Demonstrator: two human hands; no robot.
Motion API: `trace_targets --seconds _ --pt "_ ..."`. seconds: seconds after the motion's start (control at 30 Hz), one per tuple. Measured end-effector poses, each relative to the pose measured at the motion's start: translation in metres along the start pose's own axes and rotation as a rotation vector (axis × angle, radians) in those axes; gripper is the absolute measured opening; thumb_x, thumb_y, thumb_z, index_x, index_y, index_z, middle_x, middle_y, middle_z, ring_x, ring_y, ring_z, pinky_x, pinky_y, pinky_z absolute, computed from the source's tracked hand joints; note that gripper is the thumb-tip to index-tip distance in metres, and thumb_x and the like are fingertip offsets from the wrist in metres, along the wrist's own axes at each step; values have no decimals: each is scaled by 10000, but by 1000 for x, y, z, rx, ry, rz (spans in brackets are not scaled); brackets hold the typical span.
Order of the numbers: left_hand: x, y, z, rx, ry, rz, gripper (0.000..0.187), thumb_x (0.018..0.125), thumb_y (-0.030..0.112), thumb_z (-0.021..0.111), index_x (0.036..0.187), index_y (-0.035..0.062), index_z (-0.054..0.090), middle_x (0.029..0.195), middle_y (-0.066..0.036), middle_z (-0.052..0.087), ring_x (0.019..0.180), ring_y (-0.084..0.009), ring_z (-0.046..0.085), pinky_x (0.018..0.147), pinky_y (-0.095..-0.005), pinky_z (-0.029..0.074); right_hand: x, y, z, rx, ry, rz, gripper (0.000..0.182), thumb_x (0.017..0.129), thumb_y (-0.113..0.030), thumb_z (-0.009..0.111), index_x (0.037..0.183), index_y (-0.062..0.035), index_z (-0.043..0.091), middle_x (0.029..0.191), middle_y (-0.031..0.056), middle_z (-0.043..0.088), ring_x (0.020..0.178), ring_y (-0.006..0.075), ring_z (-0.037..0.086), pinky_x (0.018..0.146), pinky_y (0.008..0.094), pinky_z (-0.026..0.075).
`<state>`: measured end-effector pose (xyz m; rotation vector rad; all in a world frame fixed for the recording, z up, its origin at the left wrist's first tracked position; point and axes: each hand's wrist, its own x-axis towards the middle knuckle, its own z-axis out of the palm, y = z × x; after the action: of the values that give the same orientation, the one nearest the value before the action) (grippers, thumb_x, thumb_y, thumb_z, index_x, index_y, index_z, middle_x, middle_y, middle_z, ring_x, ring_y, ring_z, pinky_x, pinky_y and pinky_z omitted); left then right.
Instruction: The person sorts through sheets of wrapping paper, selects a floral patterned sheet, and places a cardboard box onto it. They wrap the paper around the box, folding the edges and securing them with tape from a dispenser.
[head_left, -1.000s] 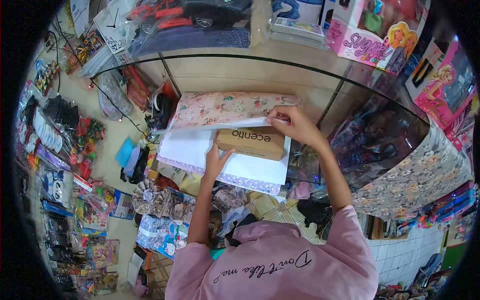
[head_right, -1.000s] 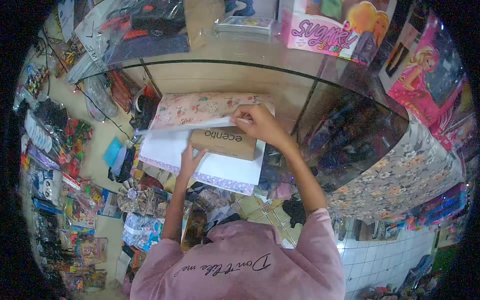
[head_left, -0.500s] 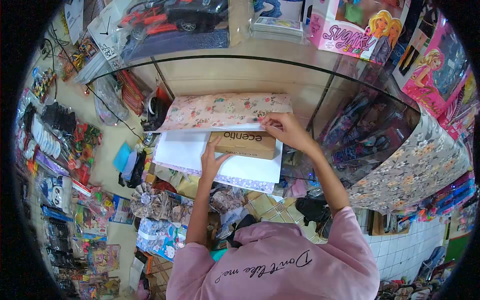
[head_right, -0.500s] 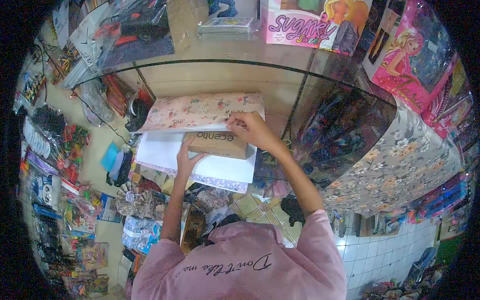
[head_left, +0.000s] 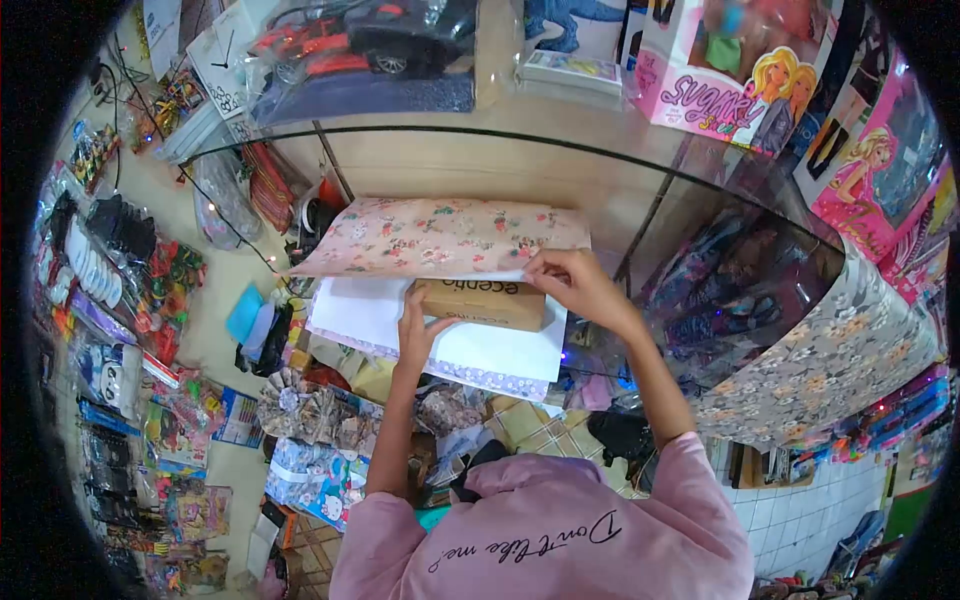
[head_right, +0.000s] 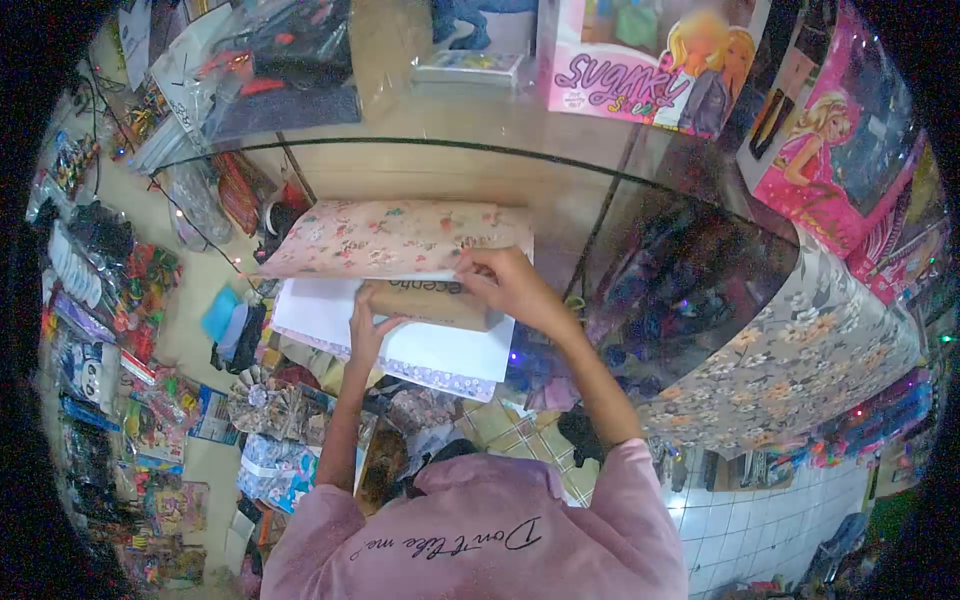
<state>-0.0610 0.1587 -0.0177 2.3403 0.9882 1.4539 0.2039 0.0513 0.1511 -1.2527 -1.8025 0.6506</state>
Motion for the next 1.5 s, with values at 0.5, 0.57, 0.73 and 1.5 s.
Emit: trace_targets --seconds 0.5,0.57,0.73,1.5 --pt "-48 57 -35 150 90 -54 385 702 198 818 1009 84 614 1039 -126 571 967 -304 526 832 -421 379 -45 -6 52 -213 29 35 196 769 -28 654 963 -22 679 1124 157 643 1059 341 604 962 410 464" --pt "-45 70 -43 186 49 27 411 734 217 790 1094 122 617 1138 -105 566 1050 -296 518 895 -453 364 -52 5 64 -289 73 -44 210 766 -24 658 974 -26 681 1162 158 626 1078 342 595 1010 425 431" --pt "17 79 -54 264 -311 210 551 789 262 712 1303 162 540 1378 -90 472 1303 -314 396 1071 -510 265 -67 30 92 -367 157 -90 226 757 -11 649 981 -14 676 1217 184 593 1153 359 550 1075 484 362" --pt "-26 37 -2 364 -182 288 470 827 53 580 1280 177 594 1300 -84 506 1248 -296 442 1070 -509 299 -86 51 121 -748 149 -120 367 795 -129 622 1156 -66 631 1328 127 545 1276 274 480 1087 465 319"
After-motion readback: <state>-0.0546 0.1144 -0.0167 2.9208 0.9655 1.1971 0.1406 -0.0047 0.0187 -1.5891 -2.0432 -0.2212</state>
